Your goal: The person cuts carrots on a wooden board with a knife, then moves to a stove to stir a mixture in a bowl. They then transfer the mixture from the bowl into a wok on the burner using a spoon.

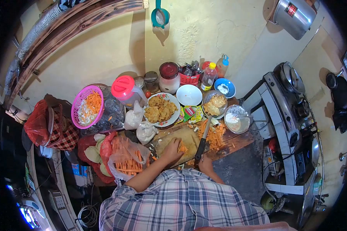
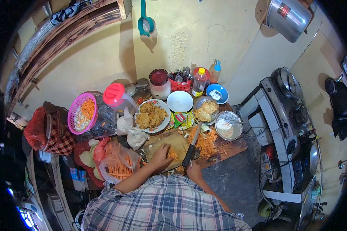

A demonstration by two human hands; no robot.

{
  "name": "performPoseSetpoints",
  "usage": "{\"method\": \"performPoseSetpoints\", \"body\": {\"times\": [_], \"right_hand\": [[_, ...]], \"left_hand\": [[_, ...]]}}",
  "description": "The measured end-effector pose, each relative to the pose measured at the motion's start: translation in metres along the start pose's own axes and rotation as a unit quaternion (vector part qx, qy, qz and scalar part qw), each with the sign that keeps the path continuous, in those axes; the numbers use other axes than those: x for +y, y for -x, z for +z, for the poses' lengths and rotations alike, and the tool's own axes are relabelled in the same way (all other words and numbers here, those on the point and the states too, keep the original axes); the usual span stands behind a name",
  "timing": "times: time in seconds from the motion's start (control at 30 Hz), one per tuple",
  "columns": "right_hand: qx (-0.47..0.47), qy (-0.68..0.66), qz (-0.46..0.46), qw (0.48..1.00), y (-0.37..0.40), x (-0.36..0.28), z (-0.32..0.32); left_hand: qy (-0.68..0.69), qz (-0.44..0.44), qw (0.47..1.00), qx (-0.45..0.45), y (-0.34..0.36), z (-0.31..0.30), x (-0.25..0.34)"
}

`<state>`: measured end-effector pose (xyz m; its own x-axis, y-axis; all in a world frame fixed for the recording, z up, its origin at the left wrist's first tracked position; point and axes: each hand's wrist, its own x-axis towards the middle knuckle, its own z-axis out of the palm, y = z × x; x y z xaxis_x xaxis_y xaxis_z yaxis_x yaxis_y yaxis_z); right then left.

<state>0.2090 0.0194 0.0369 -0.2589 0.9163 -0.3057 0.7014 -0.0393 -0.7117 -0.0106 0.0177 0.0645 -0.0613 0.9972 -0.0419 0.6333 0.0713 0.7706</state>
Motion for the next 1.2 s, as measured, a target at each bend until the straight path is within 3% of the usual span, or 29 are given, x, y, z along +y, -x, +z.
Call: {"method": "performPoseSetpoints", "body": {"times": [0.07,0.1,0.17,0.27,0.5,0.7,0.8,0.9,0.97,1.0,1.07,1.1,1.13,1.17,1.2], "right_hand": [[0.083,-0.033,-0.033,0.995,-0.003,0.012,0.0],[0.082,-0.034,-0.032,0.996,-0.003,0.018,0.002],[0.078,-0.007,-0.023,0.997,-0.006,0.029,0.004],[0.07,-0.006,-0.013,0.997,0.0,0.012,-0.005],[0.06,-0.016,-0.044,0.997,0.001,0.014,0.004],[0.027,-0.018,-0.003,0.999,-0.008,-0.005,0.002],[0.022,0.068,-0.011,0.997,-0.011,-0.021,-0.005],[0.041,0.076,-0.059,0.994,-0.014,-0.03,-0.005],[0.126,0.047,-0.102,0.986,-0.02,-0.021,0.004],[0.125,0.045,-0.107,0.985,-0.025,-0.014,0.009],[0.089,0.068,-0.124,0.986,-0.034,-0.001,0.016],[0.089,0.066,-0.128,0.986,-0.034,0.0,0.016],[0.093,0.072,-0.135,0.984,-0.032,0.0,0.014],[0.098,0.077,-0.141,0.982,-0.03,0.0,0.013],[0.101,0.076,-0.141,0.982,-0.024,-0.006,0.008]], "left_hand": [[-0.13,0.104,0.986,-0.005,-0.001,-0.004,0.012],[-0.13,0.103,0.986,-0.007,-0.001,-0.001,0.011],[-0.19,0.15,0.966,-0.093,-0.006,0.009,0.006],[-0.188,0.176,0.959,-0.121,-0.004,0.025,-0.014],[-0.177,0.139,0.959,-0.175,-0.005,0.032,-0.024],[-0.197,0.127,0.956,-0.177,-0.012,0.037,-0.013],[-0.209,0.106,0.956,-0.174,-0.013,0.041,-0.016],[-0.14,0.076,0.977,-0.14,-0.016,0.044,-0.038],[-0.059,0.06,0.996,-0.043,-0.02,0.021,-0.034],[-0.061,0.059,0.996,-0.038,-0.018,0.001,-0.027],[0.012,-0.037,0.997,0.071,-0.017,-0.052,-0.017],[0.044,-0.033,0.988,0.147,-0.021,-0.078,-0.025],[0.022,-0.094,0.973,0.211,-0.024,-0.109,-0.033],[0.048,-0.086,0.953,0.286,-0.023,-0.142,-0.048],[-0.013,-0.04,0.935,0.353,-0.016,-0.184,-0.036]]}}
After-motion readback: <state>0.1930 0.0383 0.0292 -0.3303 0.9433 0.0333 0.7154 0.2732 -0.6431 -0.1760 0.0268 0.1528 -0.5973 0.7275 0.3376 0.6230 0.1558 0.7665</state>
